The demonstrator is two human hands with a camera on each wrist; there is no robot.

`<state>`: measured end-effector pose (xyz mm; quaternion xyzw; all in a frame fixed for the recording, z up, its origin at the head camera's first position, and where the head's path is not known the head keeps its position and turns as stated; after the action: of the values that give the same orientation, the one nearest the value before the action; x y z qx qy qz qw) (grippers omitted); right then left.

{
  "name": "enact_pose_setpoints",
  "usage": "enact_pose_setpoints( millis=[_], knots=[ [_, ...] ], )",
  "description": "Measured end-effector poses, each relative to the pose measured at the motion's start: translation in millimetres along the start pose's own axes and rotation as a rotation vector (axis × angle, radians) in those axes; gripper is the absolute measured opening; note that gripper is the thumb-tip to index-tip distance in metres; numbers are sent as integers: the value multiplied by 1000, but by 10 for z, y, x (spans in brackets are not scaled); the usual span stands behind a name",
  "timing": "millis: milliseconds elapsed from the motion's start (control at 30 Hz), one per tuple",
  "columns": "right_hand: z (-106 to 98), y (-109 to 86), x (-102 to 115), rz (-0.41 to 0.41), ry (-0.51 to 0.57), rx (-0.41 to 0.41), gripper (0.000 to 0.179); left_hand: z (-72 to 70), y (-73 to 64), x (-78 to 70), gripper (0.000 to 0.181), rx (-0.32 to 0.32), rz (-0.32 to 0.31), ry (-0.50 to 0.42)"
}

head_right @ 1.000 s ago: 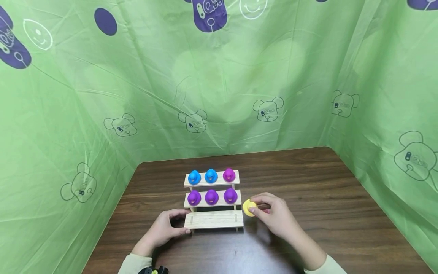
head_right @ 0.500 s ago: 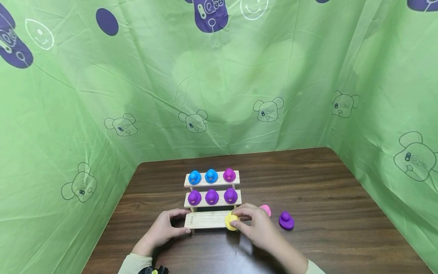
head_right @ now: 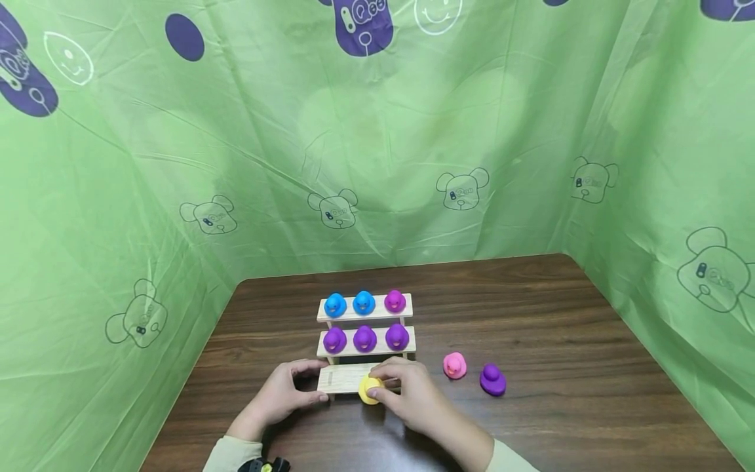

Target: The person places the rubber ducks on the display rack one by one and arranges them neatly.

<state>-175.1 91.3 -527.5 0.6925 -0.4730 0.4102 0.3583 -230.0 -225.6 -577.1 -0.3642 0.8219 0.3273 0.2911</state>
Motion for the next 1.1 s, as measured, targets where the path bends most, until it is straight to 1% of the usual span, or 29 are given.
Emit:
enact_pose_setpoints(
  millis=[100, 333, 433, 533, 667, 800, 933, 1100],
  knots=[
    [91, 58, 32, 15, 11, 9, 25, -2, 0, -2, 56, 2, -2, -4],
    [275, 169, 66, 21, -24, 11, 27, -1, -1, 9, 55, 6, 10, -19],
    [339, 203, 66, 20, -32, 18, 26, 0, 0, 14, 55, 5, 13, -17],
    [374, 231, 81, 2, -62, 9, 26, -4, 2, 8, 55, 8, 7, -11],
    [403, 260, 129, -30, -154, -18, 25, -7, 0, 6, 55, 7, 9, -8],
    [436, 304, 192, -71, -274, -54, 21, -7, 0, 7, 55, 6, 16, -14],
    [477, 352, 248, -81, -352, -63, 17, -8, 3, 3, 55, 6, 15, -18],
    [533, 399, 303, -83, -430, -70, 18, -10, 8, 1, 55, 9, 7, -11]
  ],
)
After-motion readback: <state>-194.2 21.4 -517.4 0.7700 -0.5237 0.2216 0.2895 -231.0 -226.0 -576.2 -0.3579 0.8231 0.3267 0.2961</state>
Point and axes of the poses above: each hand's wrist, its own y-axis towards the middle knuckle, its own z-axis out of the palm, x = y × z, the point moved 1 cm from there along y, towards the middle knuckle, and after that the axes turned 15 degrees about z, right-handed, at the moved point
